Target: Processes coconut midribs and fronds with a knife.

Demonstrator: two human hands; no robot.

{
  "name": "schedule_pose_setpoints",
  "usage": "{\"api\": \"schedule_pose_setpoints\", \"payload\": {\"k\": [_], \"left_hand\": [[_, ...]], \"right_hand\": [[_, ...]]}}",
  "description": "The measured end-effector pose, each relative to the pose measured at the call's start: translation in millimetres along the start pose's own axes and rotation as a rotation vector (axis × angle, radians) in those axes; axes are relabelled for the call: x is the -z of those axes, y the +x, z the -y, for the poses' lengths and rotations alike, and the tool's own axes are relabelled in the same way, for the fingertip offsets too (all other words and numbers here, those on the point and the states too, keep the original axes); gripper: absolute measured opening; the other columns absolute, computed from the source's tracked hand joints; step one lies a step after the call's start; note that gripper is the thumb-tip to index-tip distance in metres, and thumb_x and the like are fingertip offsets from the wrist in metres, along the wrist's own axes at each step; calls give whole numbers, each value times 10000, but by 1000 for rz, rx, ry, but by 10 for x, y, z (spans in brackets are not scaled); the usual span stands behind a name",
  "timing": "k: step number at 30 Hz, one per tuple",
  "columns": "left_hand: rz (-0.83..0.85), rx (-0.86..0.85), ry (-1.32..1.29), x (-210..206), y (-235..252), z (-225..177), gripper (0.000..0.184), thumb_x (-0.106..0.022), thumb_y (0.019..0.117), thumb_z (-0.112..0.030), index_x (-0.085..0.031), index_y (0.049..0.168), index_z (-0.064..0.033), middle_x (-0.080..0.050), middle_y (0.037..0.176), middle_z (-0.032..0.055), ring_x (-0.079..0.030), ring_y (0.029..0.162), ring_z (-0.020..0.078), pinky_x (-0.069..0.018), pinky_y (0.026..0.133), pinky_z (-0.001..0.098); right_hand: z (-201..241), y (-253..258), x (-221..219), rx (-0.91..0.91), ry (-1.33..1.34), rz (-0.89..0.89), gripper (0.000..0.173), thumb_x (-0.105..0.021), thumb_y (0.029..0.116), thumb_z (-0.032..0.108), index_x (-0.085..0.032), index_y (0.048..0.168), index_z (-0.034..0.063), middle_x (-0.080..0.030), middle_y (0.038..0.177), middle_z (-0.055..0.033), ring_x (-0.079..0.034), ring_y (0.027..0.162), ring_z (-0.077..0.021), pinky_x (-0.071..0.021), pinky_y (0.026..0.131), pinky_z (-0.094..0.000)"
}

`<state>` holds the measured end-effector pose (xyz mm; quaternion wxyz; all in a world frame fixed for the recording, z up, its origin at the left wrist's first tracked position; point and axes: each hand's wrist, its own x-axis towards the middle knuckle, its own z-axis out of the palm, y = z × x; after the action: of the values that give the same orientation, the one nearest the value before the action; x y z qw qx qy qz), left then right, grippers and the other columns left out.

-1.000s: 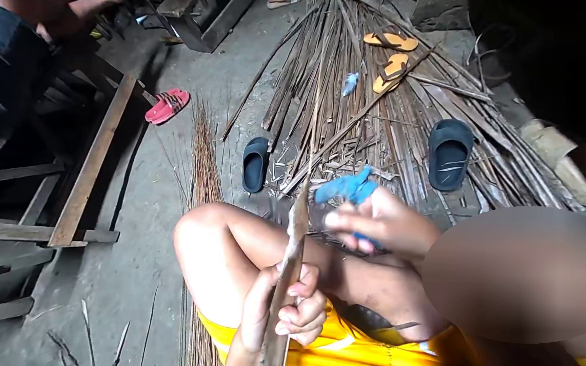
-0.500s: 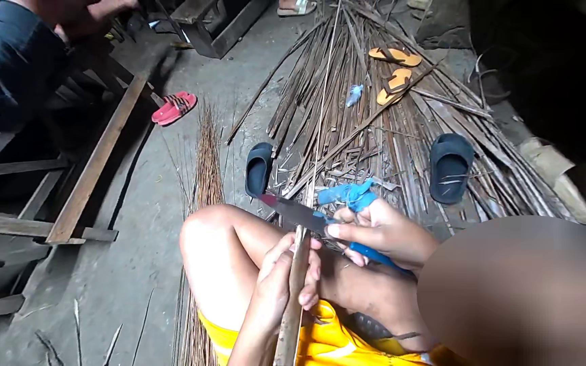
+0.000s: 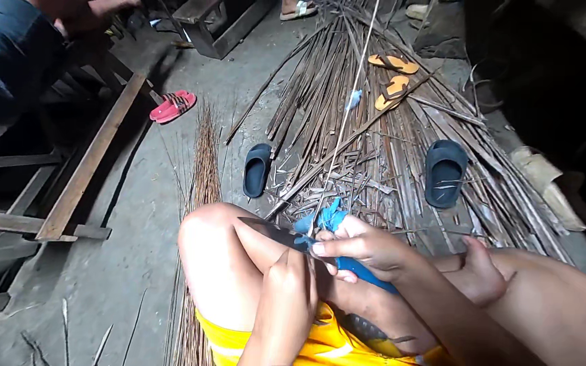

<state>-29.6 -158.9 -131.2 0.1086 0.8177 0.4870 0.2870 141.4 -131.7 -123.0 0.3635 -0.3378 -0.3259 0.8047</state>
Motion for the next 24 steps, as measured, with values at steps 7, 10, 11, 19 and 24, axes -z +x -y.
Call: {"api": "schedule_pose_setpoints", "payload": {"k": [7, 10, 11, 19, 24], "left_hand": [[-37, -23, 227, 16, 28, -5, 81, -581, 811, 27, -660, 800, 44, -648, 687, 142, -668, 554, 204, -546, 528, 271], [-17, 4, 221, 28, 40, -22, 58, -601, 802, 46, -654, 779, 54, -640, 680, 153, -672, 557, 219, -549, 531, 287], [-17, 10, 215, 25, 44, -26, 51, -606, 798, 47, -655, 783, 53, -645, 685, 150, -673, 560, 217, -552, 533, 285], [-10, 66, 99, 1, -39, -32, 283, -533, 956, -73, -714, 1086, 101, -707, 800, 156, -679, 600, 195, -558, 577, 264], [69, 179, -265, 23, 12, -12, 374, -412, 1048, -148, -711, 1116, 66, -689, 806, 87, -616, 658, 90, -521, 656, 211]], "right_hand": [[-77, 50, -45, 71, 58, -114, 158, -583, 908, -54, -549, 845, 87, -609, 594, 21, -548, 442, -27, -455, 421, -145], [-123, 75, -48, 148, 6, -187, 185, -622, 886, -80, -541, 980, 58, -619, 610, 37, -574, 452, -29, -481, 422, -146], [-126, 83, -51, 164, -13, -213, 193, -635, 874, -83, -539, 954, 64, -628, 607, 36, -576, 446, -30, -476, 414, -145], [28, 104, 236, 310, -138, -437, 127, -579, 926, -78, -568, 968, 42, -625, 619, 40, -581, 458, -28, -504, 440, -151], [30, 42, 205, 239, -68, -180, 111, -546, 936, -3, -555, 922, 107, -640, 661, 65, -605, 509, -17, -530, 494, -148]]}}
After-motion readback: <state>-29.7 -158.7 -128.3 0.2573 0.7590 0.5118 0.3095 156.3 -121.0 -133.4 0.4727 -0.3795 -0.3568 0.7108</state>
